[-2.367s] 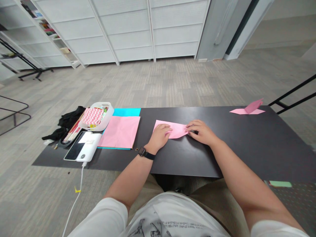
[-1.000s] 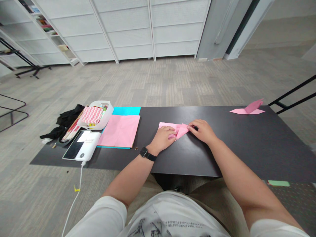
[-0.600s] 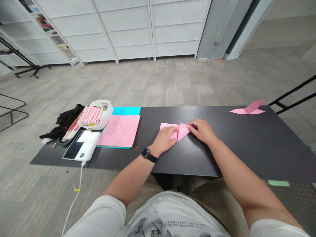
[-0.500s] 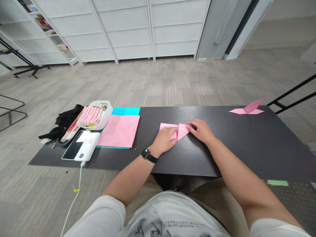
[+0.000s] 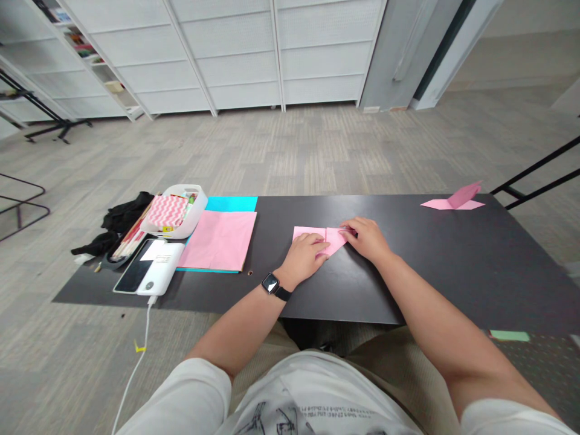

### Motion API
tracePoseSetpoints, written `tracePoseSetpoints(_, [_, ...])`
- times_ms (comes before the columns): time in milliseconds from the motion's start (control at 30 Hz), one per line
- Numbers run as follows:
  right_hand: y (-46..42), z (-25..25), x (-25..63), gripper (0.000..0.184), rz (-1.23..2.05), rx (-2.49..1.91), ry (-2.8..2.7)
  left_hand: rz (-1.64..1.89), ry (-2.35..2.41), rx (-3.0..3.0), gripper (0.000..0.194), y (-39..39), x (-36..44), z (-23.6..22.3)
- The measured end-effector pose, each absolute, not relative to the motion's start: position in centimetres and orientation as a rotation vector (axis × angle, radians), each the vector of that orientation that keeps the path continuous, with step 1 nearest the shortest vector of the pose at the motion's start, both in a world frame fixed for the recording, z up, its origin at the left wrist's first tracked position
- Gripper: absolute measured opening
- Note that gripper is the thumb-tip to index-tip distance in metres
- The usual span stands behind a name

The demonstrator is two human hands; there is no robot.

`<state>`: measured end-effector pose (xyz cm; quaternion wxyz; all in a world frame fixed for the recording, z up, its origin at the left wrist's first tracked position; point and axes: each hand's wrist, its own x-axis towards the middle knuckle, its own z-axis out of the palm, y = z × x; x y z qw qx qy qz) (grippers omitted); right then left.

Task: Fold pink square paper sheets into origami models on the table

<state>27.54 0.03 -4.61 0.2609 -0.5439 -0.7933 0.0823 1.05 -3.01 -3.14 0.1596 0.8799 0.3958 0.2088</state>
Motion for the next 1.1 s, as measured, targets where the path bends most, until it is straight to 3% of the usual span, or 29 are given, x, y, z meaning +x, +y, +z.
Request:
tracePoseSetpoints(333, [0.4, -4.9, 27.3, 0.02, 0.147, -1.505, -2.163, 0.633, 1.061, 2.593, 0.024, -3.0, 1.5, -2.7])
tracePoseSetpoints(767, [-0.4, -3.7, 27.1, 0.022, 0.018, -1.491, -2.111, 0.596, 1.122, 2.538, 0.034, -2.6, 1.1, -3.4])
tracePoseSetpoints(1100, [-1.8, -3.1, 25.7, 0.025, 0.251, -1.056, -2.435, 0.639, 1.161, 2.521, 0.034, -2.1, 0.7, -3.8])
